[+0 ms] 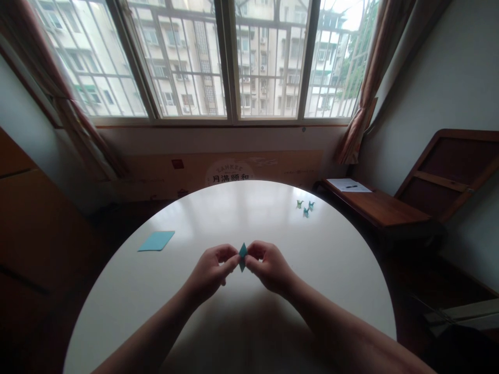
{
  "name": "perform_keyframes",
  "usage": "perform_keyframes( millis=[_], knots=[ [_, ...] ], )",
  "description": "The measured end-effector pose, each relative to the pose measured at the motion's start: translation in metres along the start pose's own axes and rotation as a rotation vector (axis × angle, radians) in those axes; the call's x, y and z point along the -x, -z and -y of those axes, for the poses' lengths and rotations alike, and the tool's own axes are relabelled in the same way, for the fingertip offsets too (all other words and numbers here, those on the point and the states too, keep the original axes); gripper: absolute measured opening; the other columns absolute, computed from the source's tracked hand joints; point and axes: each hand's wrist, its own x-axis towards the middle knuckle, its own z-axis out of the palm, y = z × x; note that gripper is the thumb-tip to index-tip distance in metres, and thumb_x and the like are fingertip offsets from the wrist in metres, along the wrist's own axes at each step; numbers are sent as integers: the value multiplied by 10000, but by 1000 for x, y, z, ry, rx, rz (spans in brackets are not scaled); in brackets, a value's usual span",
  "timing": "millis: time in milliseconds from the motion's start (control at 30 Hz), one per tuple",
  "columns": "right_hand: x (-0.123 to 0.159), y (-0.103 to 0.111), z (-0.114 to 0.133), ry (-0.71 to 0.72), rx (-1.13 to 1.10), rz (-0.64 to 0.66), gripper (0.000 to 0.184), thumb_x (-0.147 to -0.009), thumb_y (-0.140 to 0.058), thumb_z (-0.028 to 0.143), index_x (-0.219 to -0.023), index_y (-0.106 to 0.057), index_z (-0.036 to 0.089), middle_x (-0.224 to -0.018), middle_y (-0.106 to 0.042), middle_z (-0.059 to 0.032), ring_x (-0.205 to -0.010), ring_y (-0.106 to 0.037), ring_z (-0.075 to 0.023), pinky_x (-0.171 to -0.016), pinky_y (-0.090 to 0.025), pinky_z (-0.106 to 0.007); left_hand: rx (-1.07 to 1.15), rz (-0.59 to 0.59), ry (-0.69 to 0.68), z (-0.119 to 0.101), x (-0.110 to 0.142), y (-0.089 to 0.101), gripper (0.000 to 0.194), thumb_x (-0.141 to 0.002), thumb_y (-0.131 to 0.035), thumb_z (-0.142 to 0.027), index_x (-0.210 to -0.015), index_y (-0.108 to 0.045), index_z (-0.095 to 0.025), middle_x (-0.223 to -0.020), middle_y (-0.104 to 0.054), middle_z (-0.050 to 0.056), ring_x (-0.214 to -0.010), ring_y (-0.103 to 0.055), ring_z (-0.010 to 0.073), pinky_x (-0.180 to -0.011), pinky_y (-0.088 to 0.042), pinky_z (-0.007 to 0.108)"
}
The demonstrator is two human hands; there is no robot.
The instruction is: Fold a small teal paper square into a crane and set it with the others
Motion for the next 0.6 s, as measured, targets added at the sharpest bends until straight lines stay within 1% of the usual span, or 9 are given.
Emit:
perform_keyframes(
  millis=[67,133,233,333,433,600],
  knots=[
    [0,0,2,-22,-40,9,158,-821,-654,300,-780,-662,148,-712,-647,-20,-632,-556,-129,-587,-457,-247,72,5,41,2,-1,0,252,-770,-654,-395,-730,-657,-146,-583,-558,-1,-486,-483,125,-399,-377,220],
    [1,0,5,-55,-81,12,212,-819,-677,356,-811,-671,144,-719,-659,-31,-620,-562,-131,-547,-449,-239,156,-4,82,2,-3,1,266,-734,-691,-401,-720,-649,-138,-576,-545,-3,-492,-474,123,-390,-384,216],
    [1,0,10,-111,-139,7,265,-820,-681,399,-863,-692,138,-731,-666,-42,-587,-549,-120,-439,-363,-200,252,-30,150,-2,-4,3,274,-694,-725,-395,-706,-643,-133,-598,-551,7,-541,-486,126,-400,-380,198],
    [1,0,10,-175,-226,-1,287,-811,-698,395,-954,-701,145,-841,-692,-62,-601,-556,-114,-373,-284,-161,305,-47,207,-5,-3,4,274,-716,-703,-402,-725,-636,-136,-670,-570,23,-581,-485,120,-414,-370,181],
    [1,0,7,-203,-273,18,334,-799,-731,397,-1026,-680,157,-910,-704,-70,-634,-585,-123,-351,-297,-137,342,-48,247,-6,-1,4,274,-727,-696,-403,-753,-638,-136,-733,-586,33,-593,-475,108,-431,-369,174],
    [2,-3,6,-221,-261,34,367,-784,-756,383,-1046,-658,146,-895,-708,-75,-656,-630,-144,-341,-327,-133,358,-42,246,-5,-2,4,280,-727,-710,-403,-743,-625,-137,-726,-588,30,-606,-485,110,-434,-384,172]
  ],
)
